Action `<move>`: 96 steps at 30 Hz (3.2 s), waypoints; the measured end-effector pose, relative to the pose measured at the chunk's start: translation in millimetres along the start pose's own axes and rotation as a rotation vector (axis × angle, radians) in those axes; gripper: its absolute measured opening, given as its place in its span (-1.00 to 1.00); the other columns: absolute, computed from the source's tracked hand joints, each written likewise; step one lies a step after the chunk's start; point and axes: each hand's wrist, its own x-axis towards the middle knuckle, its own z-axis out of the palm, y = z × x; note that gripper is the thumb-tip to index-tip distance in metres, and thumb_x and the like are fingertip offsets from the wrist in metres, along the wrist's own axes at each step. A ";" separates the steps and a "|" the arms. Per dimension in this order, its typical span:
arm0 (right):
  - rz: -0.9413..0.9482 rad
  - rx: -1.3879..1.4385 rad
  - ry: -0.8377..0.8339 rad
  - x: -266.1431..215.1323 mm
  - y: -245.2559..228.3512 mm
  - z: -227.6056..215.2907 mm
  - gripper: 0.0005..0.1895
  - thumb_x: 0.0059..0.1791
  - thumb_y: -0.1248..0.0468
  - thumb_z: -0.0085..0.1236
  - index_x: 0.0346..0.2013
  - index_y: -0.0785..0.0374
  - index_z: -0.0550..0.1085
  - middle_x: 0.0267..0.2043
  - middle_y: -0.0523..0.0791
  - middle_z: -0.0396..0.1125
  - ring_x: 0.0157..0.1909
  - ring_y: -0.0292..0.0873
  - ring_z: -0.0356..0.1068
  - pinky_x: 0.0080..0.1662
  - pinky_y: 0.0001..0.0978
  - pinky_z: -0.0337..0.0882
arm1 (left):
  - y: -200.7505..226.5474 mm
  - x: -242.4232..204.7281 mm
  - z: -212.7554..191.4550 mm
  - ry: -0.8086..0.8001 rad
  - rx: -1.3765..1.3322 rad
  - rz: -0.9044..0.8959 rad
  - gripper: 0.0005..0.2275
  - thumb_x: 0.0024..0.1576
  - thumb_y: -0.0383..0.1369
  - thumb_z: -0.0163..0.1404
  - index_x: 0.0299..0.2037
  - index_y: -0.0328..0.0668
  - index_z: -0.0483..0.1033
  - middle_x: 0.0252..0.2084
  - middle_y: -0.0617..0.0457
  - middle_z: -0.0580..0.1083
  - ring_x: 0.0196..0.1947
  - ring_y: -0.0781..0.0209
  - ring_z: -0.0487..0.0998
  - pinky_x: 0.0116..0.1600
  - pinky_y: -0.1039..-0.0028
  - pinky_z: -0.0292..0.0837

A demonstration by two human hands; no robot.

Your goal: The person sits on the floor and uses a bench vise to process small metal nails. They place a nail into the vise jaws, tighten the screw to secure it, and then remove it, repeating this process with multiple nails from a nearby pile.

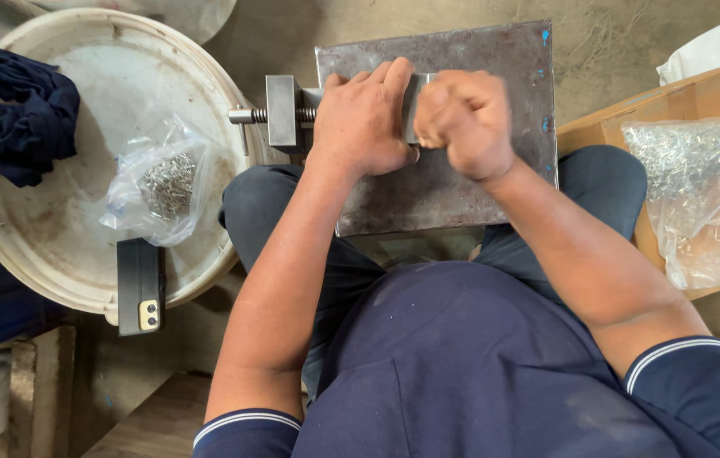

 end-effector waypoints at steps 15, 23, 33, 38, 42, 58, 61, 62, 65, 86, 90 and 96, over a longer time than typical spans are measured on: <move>0.032 0.010 0.027 1.9 3.5 -18.3 -0.53 0.29 0.20 -0.06 -0.48 0.31 0.23 -0.62 -0.11 0.19 -0.59 -0.30 0.13 -0.42 -0.44 0.21 | 1.2 -1.0 1.1 0.005 -0.017 -0.013 -0.28 -0.38 -0.11 0.42 -0.05 -0.08 0.29 -0.13 0.07 0.51 -0.07 -0.02 0.54 -0.01 0.09 0.26; 0.002 -0.026 -0.001 21.5 8.3 -19.0 -0.54 0.28 0.19 -0.03 -0.48 0.30 0.23 -0.59 -0.14 0.20 -0.55 -0.33 0.16 -0.42 -0.47 0.24 | 3.7 2.4 -2.0 0.021 0.012 0.019 -0.24 -0.40 -0.09 0.42 -0.02 -0.14 0.28 -0.12 0.05 0.51 -0.05 -0.02 0.54 -0.04 0.07 0.27; -0.085 -0.081 -0.071 22.9 1.0 -15.8 -0.50 0.29 0.15 -0.02 -0.50 0.30 0.28 -0.52 -0.17 0.25 -0.56 -0.37 0.19 -0.44 -0.50 0.23 | 1.3 2.9 -0.6 0.051 0.054 0.070 -0.16 -0.29 0.39 0.26 -0.06 -0.16 0.35 -0.19 0.04 0.54 -0.12 -0.04 0.57 -0.08 0.05 0.30; 0.008 -0.045 0.017 25.6 12.4 -24.7 -0.52 0.26 0.14 0.01 -0.50 0.28 0.27 -0.56 -0.20 0.19 -0.54 -0.38 0.12 -0.45 -0.48 0.17 | 0.0 2.6 3.1 0.005 0.072 0.029 -0.18 -0.19 0.45 0.16 -0.04 -0.12 0.37 -0.27 0.09 0.54 -0.13 0.02 0.58 -0.03 0.09 0.33; -0.010 0.046 -0.009 21.1 17.4 -27.7 -0.51 0.27 0.14 0.02 -0.50 0.27 0.25 -0.61 -0.21 0.16 -0.55 -0.39 0.11 -0.45 -0.50 0.17 | -2.2 2.5 9.2 0.059 0.060 0.085 -0.17 -0.18 0.46 0.13 -0.05 -0.14 0.38 -0.23 0.11 0.56 -0.11 0.02 0.58 -0.03 0.10 0.32; 0.017 0.009 0.043 35.0 28.4 -26.2 -0.51 0.23 0.15 0.02 -0.55 0.25 0.23 -0.59 -0.22 0.17 -0.51 -0.40 0.10 -0.42 -0.48 0.14 | 2.4 2.3 4.4 0.010 0.078 0.031 -0.17 -0.23 0.48 0.12 -0.08 -0.13 0.40 -0.25 0.06 0.56 -0.10 0.02 0.58 0.01 0.12 0.32; 0.003 0.040 0.046 39.3 31.8 -31.4 -0.51 0.23 0.15 0.03 -0.55 0.22 0.22 -0.60 -0.23 0.13 -0.54 -0.41 0.06 -0.43 -0.47 0.14 | 4.0 4.3 3.8 -0.050 0.077 -0.023 -0.17 -0.24 0.48 0.11 -0.08 -0.13 0.40 -0.26 0.07 0.56 -0.09 0.04 0.58 0.03 0.13 0.33; -0.003 0.045 0.043 39.4 33.1 -32.1 -0.51 0.24 0.15 0.02 -0.54 0.22 0.21 -0.59 -0.23 0.13 -0.56 -0.42 0.06 -0.43 -0.47 0.13 | 4.2 3.9 3.4 -0.054 0.071 -0.029 -0.16 -0.23 0.47 0.11 -0.05 -0.13 0.40 -0.25 0.07 0.56 -0.08 0.04 0.58 0.03 0.13 0.33; 0.001 -0.038 0.016 43.0 37.3 -32.3 -0.55 0.21 0.16 0.03 -0.53 0.23 0.25 -0.59 -0.22 0.16 -0.53 -0.41 0.08 -0.44 -0.49 0.11 | 4.1 3.7 2.4 -0.017 0.048 -0.005 -0.14 -0.22 0.47 0.10 0.00 -0.15 0.41 -0.24 0.06 0.57 -0.09 0.01 0.57 0.02 0.10 0.31; 0.027 -0.259 0.368 -44.4 80.7 -110.1 -0.46 0.18 -0.13 0.17 -0.34 0.27 0.32 -0.46 -0.19 0.25 -0.41 -0.42 0.20 -0.35 -0.54 0.21 | 22.1 12.2 61.6 0.276 -1.374 0.121 -0.22 0.38 0.24 -0.39 0.56 -0.29 -0.09 0.62 -0.10 -0.04 0.66 0.02 -0.11 0.71 0.21 -0.31; 0.024 -0.522 0.338 -56.1 72.2 -106.6 -0.52 0.11 -0.02 0.28 0.03 0.29 0.36 -0.35 -0.15 0.32 -0.30 -0.26 0.30 -0.20 -0.39 0.35 | 21.6 8.1 58.2 0.214 -1.236 0.156 -0.21 0.37 0.27 -0.41 0.58 -0.23 -0.14 0.63 -0.05 -0.08 0.67 0.06 -0.16 0.73 0.24 -0.35; -0.071 -1.099 0.275 -75.9 34.2 -103.2 -0.56 0.11 0.24 0.34 0.12 0.33 0.30 -0.08 0.00 0.41 0.07 0.13 0.38 0.04 -0.05 0.40 | 23.7 5.8 54.2 0.148 -1.210 0.170 -0.22 0.37 0.28 -0.40 0.58 -0.18 -0.18 0.65 -0.03 -0.14 0.62 0.07 -0.18 0.68 0.25 -0.37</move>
